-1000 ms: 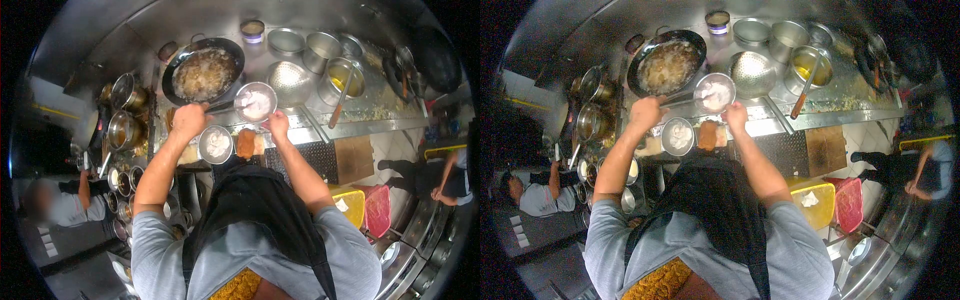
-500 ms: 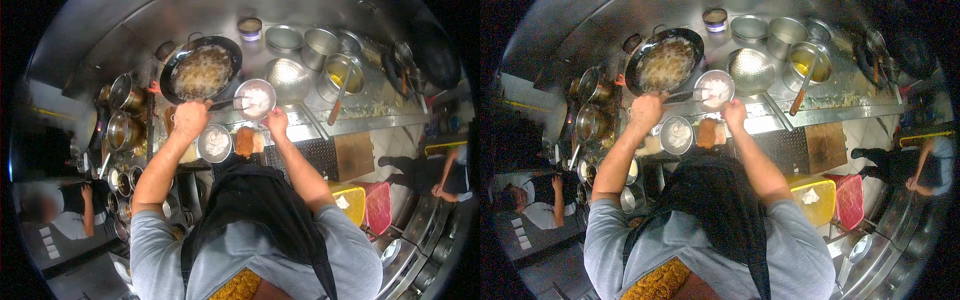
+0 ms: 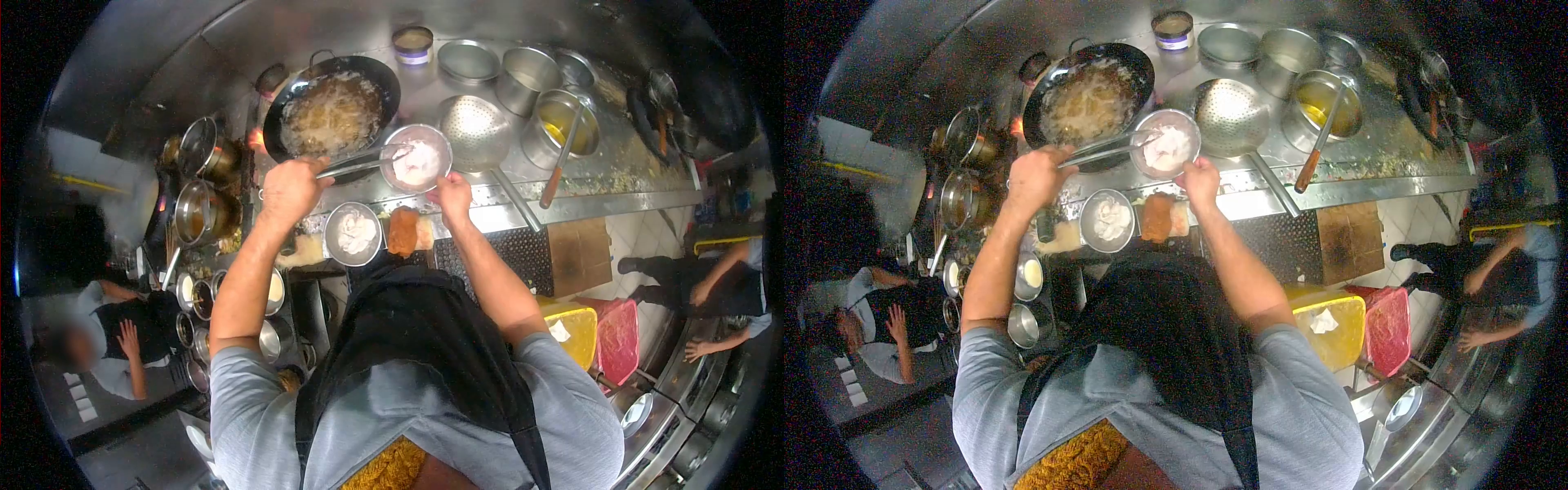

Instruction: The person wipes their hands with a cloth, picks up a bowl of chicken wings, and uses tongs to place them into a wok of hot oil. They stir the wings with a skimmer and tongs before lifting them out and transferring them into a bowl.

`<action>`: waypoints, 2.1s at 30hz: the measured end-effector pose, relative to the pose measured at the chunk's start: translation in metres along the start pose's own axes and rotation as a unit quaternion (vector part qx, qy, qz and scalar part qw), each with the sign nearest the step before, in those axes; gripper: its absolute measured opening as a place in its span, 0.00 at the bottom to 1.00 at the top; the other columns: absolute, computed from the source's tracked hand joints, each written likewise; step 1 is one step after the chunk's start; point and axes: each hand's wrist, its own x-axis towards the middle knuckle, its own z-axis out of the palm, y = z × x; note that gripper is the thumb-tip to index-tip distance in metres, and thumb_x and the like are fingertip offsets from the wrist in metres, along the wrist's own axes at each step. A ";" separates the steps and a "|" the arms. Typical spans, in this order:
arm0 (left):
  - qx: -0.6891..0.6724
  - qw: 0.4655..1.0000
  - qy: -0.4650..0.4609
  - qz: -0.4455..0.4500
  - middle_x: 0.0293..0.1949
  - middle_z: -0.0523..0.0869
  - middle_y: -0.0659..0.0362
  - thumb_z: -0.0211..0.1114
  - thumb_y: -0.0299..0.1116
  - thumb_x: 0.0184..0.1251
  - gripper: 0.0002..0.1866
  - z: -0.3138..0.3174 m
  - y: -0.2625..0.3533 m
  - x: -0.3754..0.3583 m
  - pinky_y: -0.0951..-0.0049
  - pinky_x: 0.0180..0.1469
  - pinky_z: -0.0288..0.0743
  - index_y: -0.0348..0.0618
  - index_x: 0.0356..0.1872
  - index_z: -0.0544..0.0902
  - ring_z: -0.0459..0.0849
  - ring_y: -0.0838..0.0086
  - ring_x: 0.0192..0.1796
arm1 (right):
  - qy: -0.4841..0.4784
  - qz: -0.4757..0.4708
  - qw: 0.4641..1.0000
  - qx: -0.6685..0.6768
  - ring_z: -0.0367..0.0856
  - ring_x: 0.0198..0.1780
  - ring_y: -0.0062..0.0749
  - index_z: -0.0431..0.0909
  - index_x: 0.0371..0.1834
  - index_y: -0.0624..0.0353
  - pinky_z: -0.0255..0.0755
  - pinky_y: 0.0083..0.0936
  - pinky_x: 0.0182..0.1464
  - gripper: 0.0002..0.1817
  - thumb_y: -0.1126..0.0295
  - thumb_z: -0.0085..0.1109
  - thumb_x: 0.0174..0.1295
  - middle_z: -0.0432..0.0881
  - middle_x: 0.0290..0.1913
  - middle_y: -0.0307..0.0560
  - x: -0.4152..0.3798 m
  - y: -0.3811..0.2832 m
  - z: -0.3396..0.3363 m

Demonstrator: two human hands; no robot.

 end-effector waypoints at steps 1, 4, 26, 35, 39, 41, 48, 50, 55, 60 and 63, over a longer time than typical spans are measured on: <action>0.001 1.000 -0.003 -0.010 0.35 0.87 0.53 0.70 0.45 0.56 0.19 -0.001 -0.002 0.001 0.60 0.42 0.80 0.52 0.48 0.86 0.86 0.57 0.40 | -0.008 -0.010 1.000 -0.015 0.79 0.23 0.27 0.70 0.24 0.60 0.79 0.26 0.26 0.08 0.76 0.54 0.61 0.76 0.24 0.43 0.000 -0.001 0.001; 0.007 0.997 -0.059 -0.052 0.36 0.87 0.53 0.70 0.45 0.56 0.19 -0.005 -0.005 0.006 0.60 0.43 0.80 0.52 0.49 0.85 0.87 0.57 0.41 | -0.017 -0.030 0.999 -0.037 0.77 0.23 0.26 0.68 0.23 0.59 0.80 0.26 0.27 0.09 0.76 0.54 0.61 0.75 0.23 0.42 0.000 -0.002 0.006; 0.042 0.996 -0.044 0.062 0.38 0.86 0.53 0.70 0.42 0.56 0.21 -0.004 0.012 0.017 0.60 0.42 0.80 0.50 0.51 0.84 0.86 0.59 0.40 | 0.006 -0.018 1.000 0.025 0.81 0.23 0.30 0.72 0.27 0.64 0.80 0.28 0.26 0.05 0.76 0.54 0.60 0.80 0.25 0.48 0.008 0.000 0.007; 0.089 0.995 -0.005 -0.050 0.40 0.87 0.52 0.69 0.45 0.58 0.20 -0.010 -0.053 0.075 0.58 0.45 0.81 0.48 0.50 0.85 0.87 0.57 0.43 | 0.004 0.014 0.999 0.052 0.81 0.25 0.33 0.70 0.30 0.61 0.83 0.29 0.29 0.03 0.77 0.53 0.62 0.77 0.28 0.45 0.017 -0.003 0.008; 0.090 0.978 -0.097 -0.161 0.45 0.88 0.50 0.66 0.46 0.60 0.19 0.056 -0.094 0.136 0.59 0.50 0.80 0.44 0.47 0.86 0.87 0.56 0.49 | 0.021 0.009 0.999 0.047 0.81 0.25 0.32 0.69 0.29 0.60 0.84 0.29 0.30 0.05 0.77 0.53 0.61 0.77 0.29 0.46 0.008 -0.006 -0.007; 0.082 0.972 -0.104 -0.193 0.46 0.87 0.49 0.64 0.44 0.61 0.18 0.082 -0.101 0.151 0.60 0.52 0.80 0.44 0.46 0.86 0.86 0.56 0.50 | 0.034 0.012 0.997 0.070 0.81 0.26 0.32 0.69 0.28 0.60 0.84 0.30 0.31 0.05 0.77 0.53 0.61 0.78 0.28 0.46 0.002 -0.009 -0.015; 0.055 0.960 -0.064 -0.269 0.48 0.86 0.48 0.56 0.38 0.66 0.16 0.096 -0.102 0.135 0.58 0.53 0.79 0.46 0.49 0.86 0.85 0.57 0.53 | 0.049 -0.020 0.997 0.049 0.82 0.27 0.32 0.72 0.27 0.63 0.84 0.31 0.33 0.05 0.77 0.53 0.60 0.77 0.27 0.46 0.000 -0.013 -0.041; 0.014 0.979 0.045 -0.197 0.47 0.87 0.48 0.60 0.44 0.66 0.18 0.048 -0.061 0.101 0.57 0.52 0.79 0.50 0.52 0.85 0.86 0.56 0.50 | 0.051 -0.028 0.996 0.062 0.81 0.27 0.30 0.72 0.27 0.63 0.83 0.29 0.32 0.05 0.77 0.53 0.60 0.77 0.27 0.44 0.002 -0.016 -0.040; 0.014 0.993 -0.095 -0.070 0.41 0.87 0.47 0.67 0.48 0.59 0.22 -0.014 0.029 0.045 0.56 0.49 0.79 0.53 0.53 0.84 0.86 0.53 0.45 | 0.048 -0.048 0.998 0.010 0.78 0.25 0.27 0.73 0.27 0.60 0.78 0.27 0.29 0.04 0.77 0.54 0.59 0.77 0.26 0.42 0.025 0.009 -0.037; 0.072 0.989 -0.117 -0.058 0.37 0.87 0.47 0.67 0.45 0.60 0.16 0.040 0.083 0.039 0.56 0.44 0.81 0.46 0.43 0.84 0.87 0.53 0.40 | 0.058 -0.071 0.994 -0.051 0.76 0.23 0.25 0.70 0.24 0.59 0.76 0.27 0.27 0.07 0.77 0.55 0.59 0.76 0.23 0.41 0.030 0.018 -0.027; 0.086 0.988 -0.112 -0.056 0.36 0.87 0.47 0.66 0.44 0.60 0.16 0.043 0.092 0.038 0.55 0.43 0.81 0.46 0.44 0.84 0.87 0.52 0.40 | 0.084 -0.138 0.978 -0.130 0.75 0.22 0.25 0.68 0.22 0.58 0.75 0.26 0.25 0.09 0.77 0.55 0.59 0.73 0.21 0.40 0.035 0.027 -0.030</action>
